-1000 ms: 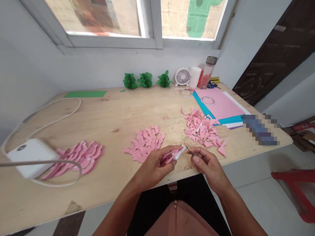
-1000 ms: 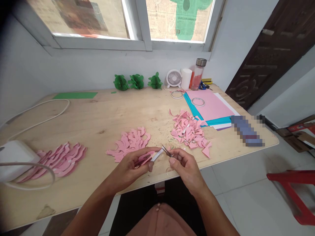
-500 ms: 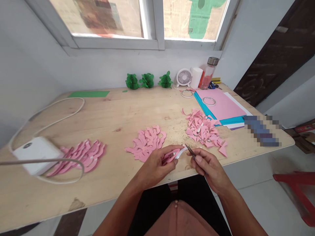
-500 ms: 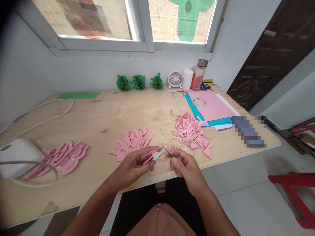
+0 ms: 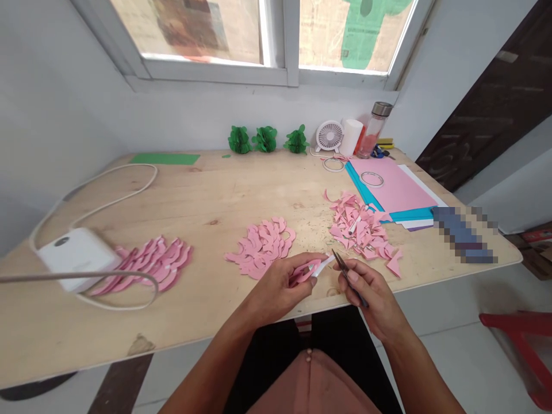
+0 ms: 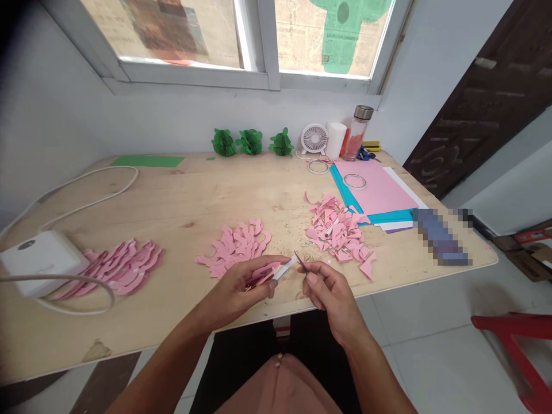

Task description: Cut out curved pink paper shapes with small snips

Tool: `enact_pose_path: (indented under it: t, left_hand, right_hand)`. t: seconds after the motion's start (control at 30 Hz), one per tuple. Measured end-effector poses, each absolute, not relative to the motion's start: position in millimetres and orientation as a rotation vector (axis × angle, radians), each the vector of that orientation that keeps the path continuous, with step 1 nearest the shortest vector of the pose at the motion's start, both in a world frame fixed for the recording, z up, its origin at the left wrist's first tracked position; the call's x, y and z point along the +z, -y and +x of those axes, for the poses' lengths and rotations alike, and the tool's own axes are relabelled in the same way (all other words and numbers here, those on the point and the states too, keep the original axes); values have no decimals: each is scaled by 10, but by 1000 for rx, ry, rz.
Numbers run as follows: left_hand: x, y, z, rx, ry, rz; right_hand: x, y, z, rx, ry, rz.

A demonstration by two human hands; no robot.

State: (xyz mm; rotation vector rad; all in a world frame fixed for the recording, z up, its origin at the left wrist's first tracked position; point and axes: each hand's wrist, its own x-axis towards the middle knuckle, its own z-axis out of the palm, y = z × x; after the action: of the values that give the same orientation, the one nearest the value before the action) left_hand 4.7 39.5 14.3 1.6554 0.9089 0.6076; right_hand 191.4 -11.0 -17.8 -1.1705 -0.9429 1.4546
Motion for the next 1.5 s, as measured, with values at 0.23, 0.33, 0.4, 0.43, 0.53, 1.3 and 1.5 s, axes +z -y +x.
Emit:
enact_pose_path:
  t: [0.23,0.33,0.4,0.43,0.53,1.3,1.5]
  left_hand:
    - [146,-409,61,622,-901,1648]
    - [131,-411,62,625,-908,1647]
    - [122,-411,62,641,-901,1643]
    - [119,-411,62,649,-897,1641]
    - [116,-411,61,650,-893,1632]
    - [161,-420,67,659,-873,1511]
    - [150,-424,73,657,-856,1498]
  right_hand:
    - [-172,115,1904,1467,950,-1167]
    - [-166,113,1898,1463,961,-1171]
    - [-164,110,1898,1463,966,-1170]
    - [-164,109,1899,1463,966,-1169]
    - [-169,107,1903,1462,960,-1169]
    - [-200,77,1897,1411,937,-1196]
    - [-226,88,1901,1430,946,-1166]
